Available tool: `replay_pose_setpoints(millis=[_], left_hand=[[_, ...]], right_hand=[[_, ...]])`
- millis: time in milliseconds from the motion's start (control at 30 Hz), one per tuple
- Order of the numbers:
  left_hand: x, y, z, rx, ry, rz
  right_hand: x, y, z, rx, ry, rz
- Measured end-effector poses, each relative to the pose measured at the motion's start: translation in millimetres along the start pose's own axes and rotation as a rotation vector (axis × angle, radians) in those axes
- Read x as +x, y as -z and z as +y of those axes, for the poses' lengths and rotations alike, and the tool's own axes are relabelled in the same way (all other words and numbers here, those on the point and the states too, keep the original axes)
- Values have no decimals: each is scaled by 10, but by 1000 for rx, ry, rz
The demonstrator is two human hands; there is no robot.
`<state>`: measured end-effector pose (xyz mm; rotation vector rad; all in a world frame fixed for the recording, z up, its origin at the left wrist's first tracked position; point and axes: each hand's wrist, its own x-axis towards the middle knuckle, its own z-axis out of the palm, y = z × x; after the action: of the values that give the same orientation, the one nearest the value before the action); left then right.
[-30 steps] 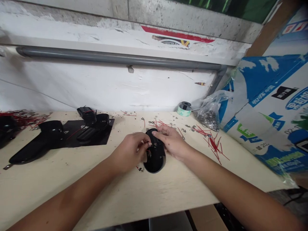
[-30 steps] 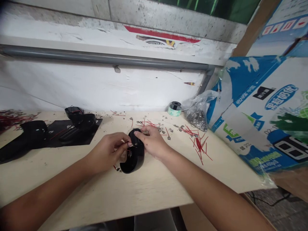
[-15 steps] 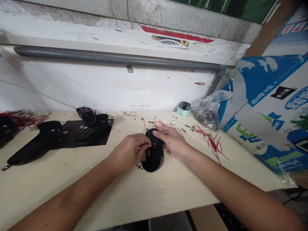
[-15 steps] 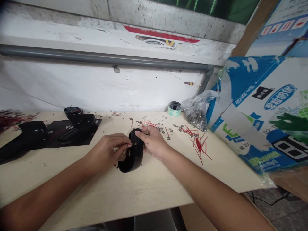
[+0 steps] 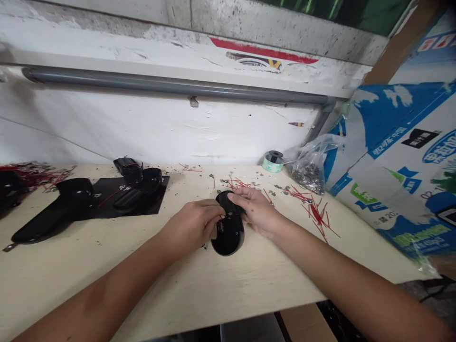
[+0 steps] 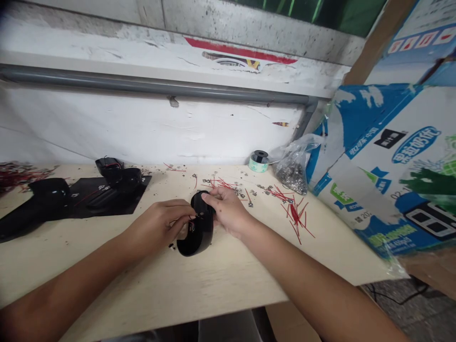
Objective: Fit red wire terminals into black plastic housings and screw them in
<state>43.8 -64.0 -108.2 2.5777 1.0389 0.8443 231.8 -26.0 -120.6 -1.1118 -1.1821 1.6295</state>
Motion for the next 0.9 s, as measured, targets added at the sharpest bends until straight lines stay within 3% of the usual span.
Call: replay_pose_setpoints(millis=[200,333,700,833,900], left_hand=[[8,-23,10,-126,72,77],[18,-67,-23,-215,176,165],[28,-4,7,-146,101,13],[26,-40,7,-96,124,16],[22,-71,3,-69,142,42]], right_hand=[[-9,1,-13,22,-19,-14],[-5,2,-29,-12,90,31],[24,37,40,-130,76,0],[30,34,42,-124,60,-6],[37,38,41,-161,123,13]])
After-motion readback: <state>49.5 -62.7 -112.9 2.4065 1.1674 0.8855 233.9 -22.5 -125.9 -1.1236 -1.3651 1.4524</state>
